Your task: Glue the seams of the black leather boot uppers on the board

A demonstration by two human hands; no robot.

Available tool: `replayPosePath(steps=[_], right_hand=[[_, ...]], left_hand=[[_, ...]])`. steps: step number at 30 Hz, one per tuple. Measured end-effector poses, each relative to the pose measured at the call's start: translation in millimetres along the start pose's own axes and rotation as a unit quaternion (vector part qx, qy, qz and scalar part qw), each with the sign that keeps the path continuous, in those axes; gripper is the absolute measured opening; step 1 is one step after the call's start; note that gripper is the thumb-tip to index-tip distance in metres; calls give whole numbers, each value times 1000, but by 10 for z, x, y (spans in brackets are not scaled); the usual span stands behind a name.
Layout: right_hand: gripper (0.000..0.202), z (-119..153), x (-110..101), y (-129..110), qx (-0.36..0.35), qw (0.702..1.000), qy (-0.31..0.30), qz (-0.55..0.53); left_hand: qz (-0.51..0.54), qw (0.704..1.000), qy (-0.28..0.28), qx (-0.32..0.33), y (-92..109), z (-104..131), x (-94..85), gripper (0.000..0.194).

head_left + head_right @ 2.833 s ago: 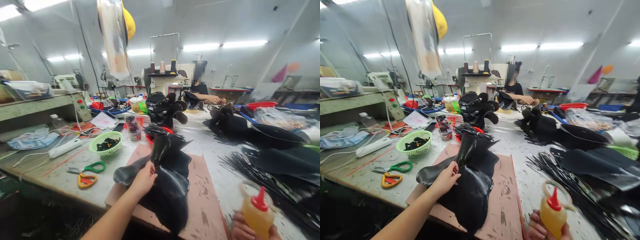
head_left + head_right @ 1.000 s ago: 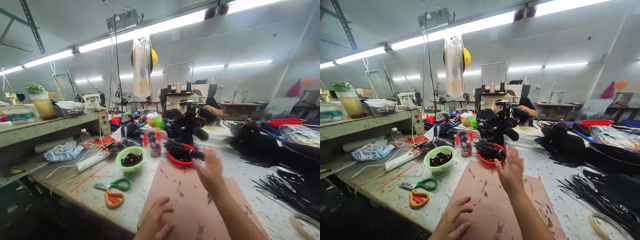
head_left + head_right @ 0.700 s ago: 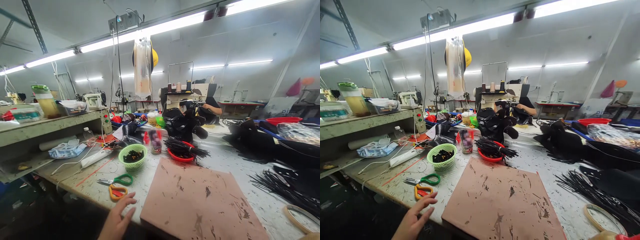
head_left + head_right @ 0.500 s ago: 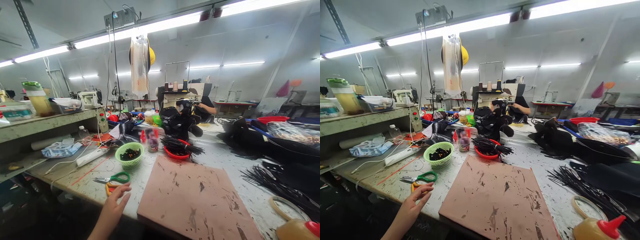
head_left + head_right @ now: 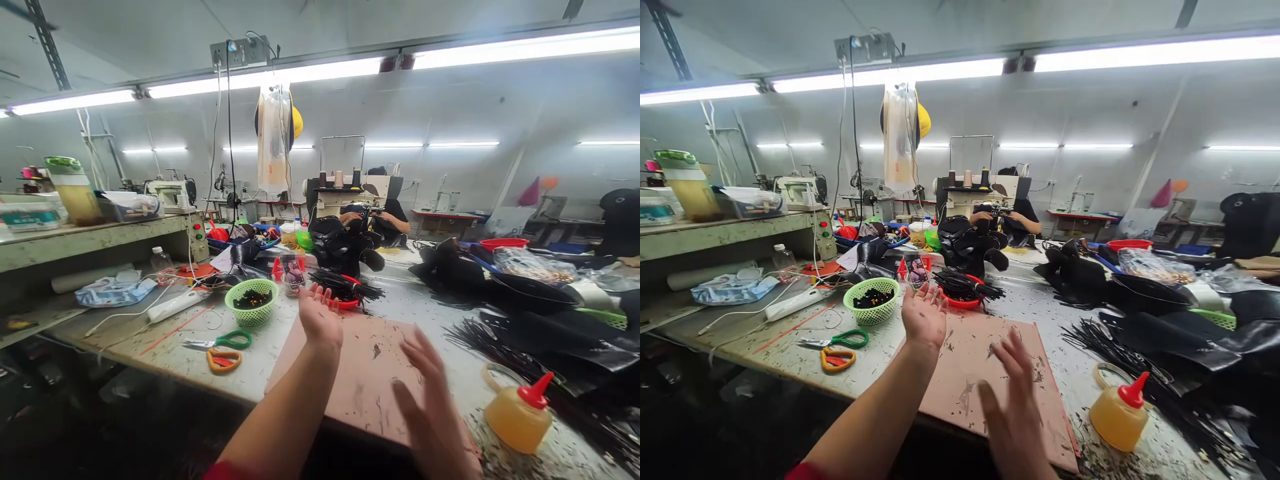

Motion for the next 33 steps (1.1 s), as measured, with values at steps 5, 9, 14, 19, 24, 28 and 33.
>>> replayPosePath(steps=[5, 9, 14, 19, 24, 28, 33], right_hand=[[42, -272, 799, -194, -11, 972, 120, -200], [52, -80, 1111, -137, 78, 955, 86, -271], [62, 68, 1229, 161, 139, 935, 58, -322], [56, -209, 1394, 539, 170, 917, 92, -349], [49, -588, 1872, 1106, 258, 914, 90, -301], [37, -596, 2435, 1143, 78, 960, -59, -263], [26, -377, 2757, 1157, 30, 954, -155, -255]], left_hand=[[37, 998, 41, 8, -80, -51, 22, 43], [33, 997, 63, 14, -80, -214, -147, 42], [-20, 996, 85, 22, -251, -415, -238, 41], [-109, 987, 42, 108, -252, -486, -112, 41], [-315, 934, 8, 171, 103, -956, -258, 21], [-495, 839, 89, 208, 816, -1838, -372, 12], [-700, 661, 140, 233, 1474, -2701, -233, 25]])
Point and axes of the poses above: each hand's wrist, its own z-axis away from the middle knuckle, its own x-axis out of the palm, y = z × x, the point moved 6 cm from there along -z, towards the middle knuckle, and after that the axes turned 8 degrees about -x, right-handed, at the moved point
